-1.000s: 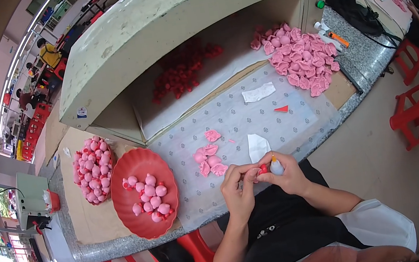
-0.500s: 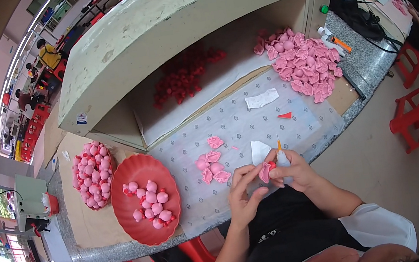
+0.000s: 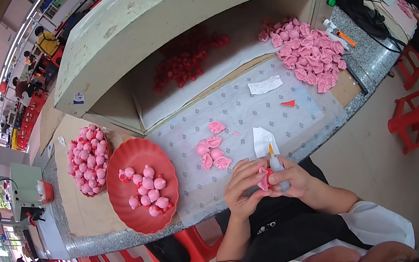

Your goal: Assembling small pink toy pigs by applying glue to components and joining them together.

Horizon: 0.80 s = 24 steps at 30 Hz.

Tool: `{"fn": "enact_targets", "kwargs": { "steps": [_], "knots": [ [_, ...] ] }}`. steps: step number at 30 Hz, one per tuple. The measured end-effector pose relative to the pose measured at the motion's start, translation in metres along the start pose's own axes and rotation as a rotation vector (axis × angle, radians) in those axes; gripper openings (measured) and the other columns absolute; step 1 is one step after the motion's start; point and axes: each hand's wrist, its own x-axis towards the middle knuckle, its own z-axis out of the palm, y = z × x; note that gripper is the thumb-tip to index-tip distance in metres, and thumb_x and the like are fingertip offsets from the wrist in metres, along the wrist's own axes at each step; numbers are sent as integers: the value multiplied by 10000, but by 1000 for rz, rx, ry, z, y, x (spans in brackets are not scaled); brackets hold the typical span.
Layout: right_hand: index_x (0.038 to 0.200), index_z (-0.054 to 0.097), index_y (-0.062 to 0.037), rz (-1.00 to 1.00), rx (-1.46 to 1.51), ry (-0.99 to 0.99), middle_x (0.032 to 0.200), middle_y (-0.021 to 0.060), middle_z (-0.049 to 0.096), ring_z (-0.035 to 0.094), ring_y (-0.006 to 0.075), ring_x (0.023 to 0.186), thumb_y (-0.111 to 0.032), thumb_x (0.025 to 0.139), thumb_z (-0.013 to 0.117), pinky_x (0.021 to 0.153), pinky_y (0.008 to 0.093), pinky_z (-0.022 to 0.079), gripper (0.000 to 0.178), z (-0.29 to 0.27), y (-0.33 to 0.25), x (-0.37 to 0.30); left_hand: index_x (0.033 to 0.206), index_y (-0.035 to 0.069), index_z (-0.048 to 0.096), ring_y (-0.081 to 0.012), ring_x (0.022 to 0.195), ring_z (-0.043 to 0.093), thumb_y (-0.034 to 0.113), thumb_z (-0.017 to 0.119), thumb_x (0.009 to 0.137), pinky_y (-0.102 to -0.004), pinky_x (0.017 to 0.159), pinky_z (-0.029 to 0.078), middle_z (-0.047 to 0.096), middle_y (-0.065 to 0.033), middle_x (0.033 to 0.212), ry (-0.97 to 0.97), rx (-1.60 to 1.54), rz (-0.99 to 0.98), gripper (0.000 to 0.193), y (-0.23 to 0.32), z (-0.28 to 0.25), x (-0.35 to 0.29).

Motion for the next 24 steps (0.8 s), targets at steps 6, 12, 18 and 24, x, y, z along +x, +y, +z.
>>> {"fn": "enact_targets", "kwargs": {
  "steps": [6, 12, 18, 24],
  "knots": [
    [878, 454, -66, 23, 129, 71, 688, 22, 461, 428, 80, 489, -51, 725, 558, 405, 218, 356, 186, 3, -2, 1, 946, -14, 561, -301, 941, 508, 146, 654, 643, -418, 843, 339, 537, -179, 999, 38, -174, -99, 355, 2, 4, 4],
    [955, 425, -51, -45, 44, 72, 696, 15, 458, 436, 86, 506, -84, 737, 545, 424, 221, 363, 250, 7, 4, 4, 984, -31, 535, -286, 987, 475, 113, 608, 690, -404, 851, 341, 517, -174, 1035, 171, -398, -186, 335, -2, 8, -2],
    [1082, 281, -39, -255, -310, 161, 920, 92, 389, 425, 132, 580, -42, 690, 520, 449, 235, 381, 459, 3, -15, -4, 1138, 52, 396, -304, 1014, 451, 228, 551, 751, -372, 870, 347, 457, -205, 1096, 332, -806, -448, 453, 4, 5, -6],
    [1048, 354, 30, -474, -968, 287, 913, 103, 391, 476, 152, 652, -78, 673, 505, 495, 253, 436, 418, 20, -33, -21, 1150, 75, 381, -310, 983, 459, 238, 501, 771, -385, 876, 336, 444, -210, 1094, 347, -1113, -587, 430, 1, 0, -9]
  ]
}}
